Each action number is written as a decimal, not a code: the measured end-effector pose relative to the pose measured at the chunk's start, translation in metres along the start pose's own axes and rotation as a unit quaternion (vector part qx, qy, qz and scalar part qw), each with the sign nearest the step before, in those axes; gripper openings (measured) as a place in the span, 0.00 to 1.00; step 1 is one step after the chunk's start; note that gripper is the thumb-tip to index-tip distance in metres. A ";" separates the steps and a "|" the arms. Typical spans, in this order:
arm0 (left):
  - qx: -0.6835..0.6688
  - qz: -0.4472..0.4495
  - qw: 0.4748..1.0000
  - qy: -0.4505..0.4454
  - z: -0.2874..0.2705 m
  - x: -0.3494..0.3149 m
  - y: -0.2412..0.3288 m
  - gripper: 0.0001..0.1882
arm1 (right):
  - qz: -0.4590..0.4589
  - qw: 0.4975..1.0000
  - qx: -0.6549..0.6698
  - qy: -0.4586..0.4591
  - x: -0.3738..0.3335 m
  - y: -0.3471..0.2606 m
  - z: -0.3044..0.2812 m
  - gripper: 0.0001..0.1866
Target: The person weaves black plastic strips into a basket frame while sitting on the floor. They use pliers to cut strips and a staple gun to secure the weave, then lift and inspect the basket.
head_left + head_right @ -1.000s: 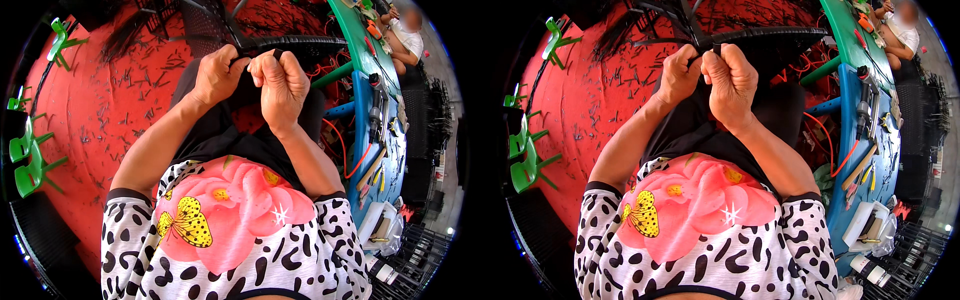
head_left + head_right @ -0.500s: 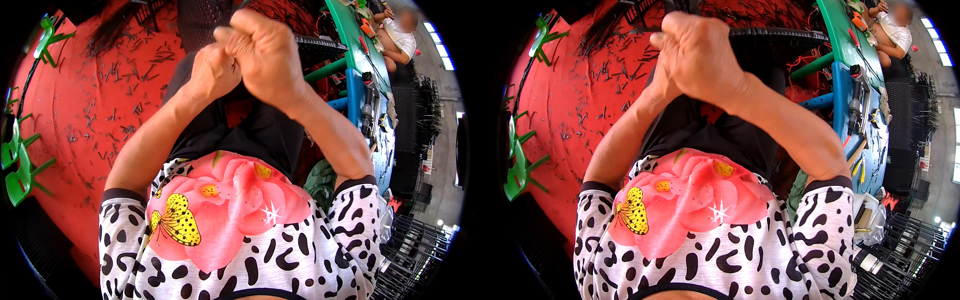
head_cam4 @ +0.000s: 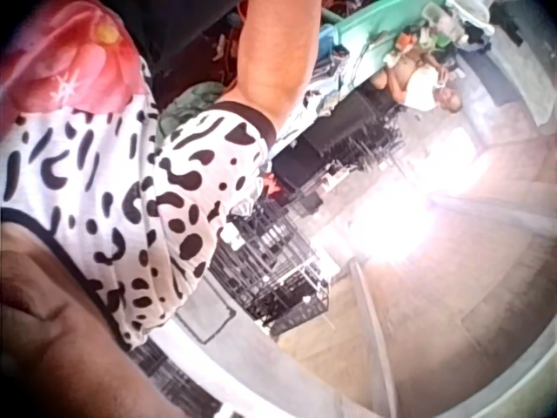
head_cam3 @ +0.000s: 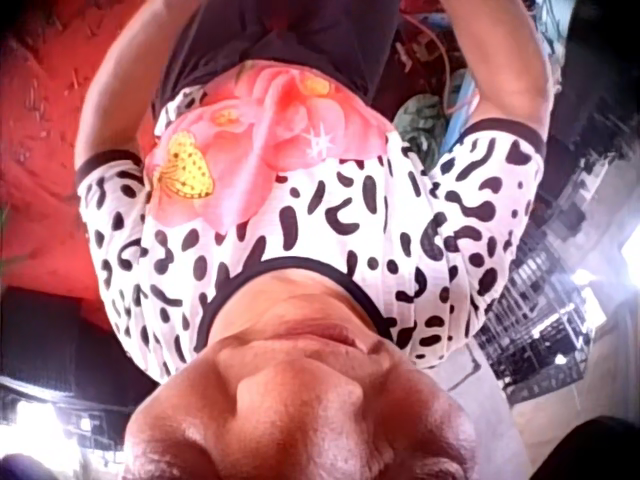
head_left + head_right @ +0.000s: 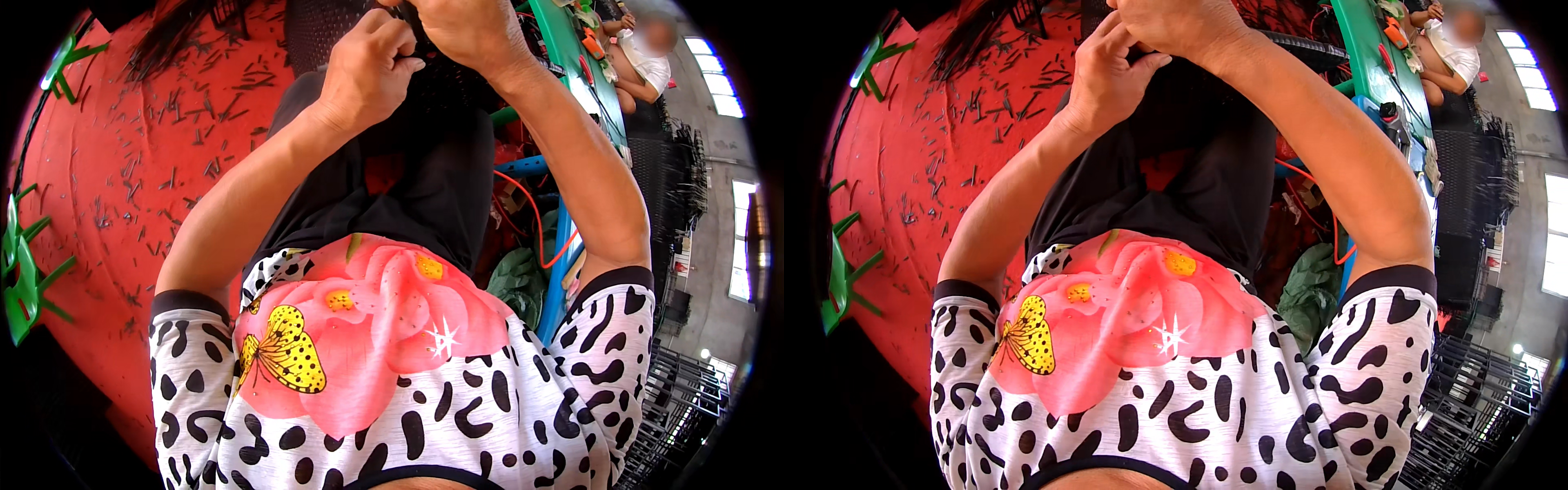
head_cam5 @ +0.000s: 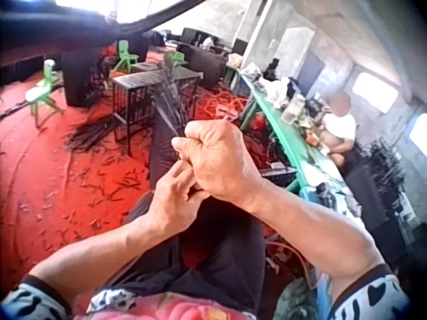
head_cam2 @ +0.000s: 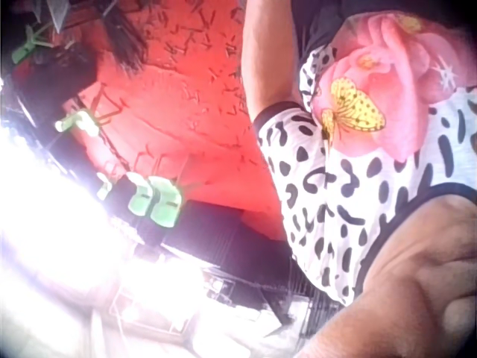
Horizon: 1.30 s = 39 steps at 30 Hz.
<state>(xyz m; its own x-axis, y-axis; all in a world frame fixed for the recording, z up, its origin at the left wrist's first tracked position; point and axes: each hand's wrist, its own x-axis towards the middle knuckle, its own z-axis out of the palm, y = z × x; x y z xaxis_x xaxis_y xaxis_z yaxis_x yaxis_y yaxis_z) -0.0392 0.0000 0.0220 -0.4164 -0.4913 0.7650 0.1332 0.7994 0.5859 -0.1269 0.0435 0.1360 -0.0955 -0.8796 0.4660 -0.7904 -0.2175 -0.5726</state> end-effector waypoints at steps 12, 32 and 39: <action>-0.031 -0.089 0.995 -0.016 -0.007 0.014 0.004 0.13 | 0.000 1.000 -0.015 0.024 0.000 0.000 -0.009 0.16; 0.039 -0.104 0.988 -0.105 -0.034 0.009 0.022 0.17 | -0.009 0.999 0.037 0.032 -0.004 -0.007 -0.013 0.16; -0.002 -0.113 0.988 -0.109 -0.038 0.001 0.023 0.22 | -0.088 0.992 0.063 0.068 -0.011 0.013 -0.006 0.20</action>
<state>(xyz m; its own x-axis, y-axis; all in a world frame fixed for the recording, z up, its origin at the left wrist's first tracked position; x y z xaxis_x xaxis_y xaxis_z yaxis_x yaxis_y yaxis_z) -0.0028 0.0043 0.0465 -0.6187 -0.5711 0.5395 0.0174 0.6766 0.7362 -0.1400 0.0526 0.1274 -0.0509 -0.7600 0.6480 -0.7207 -0.4212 -0.5506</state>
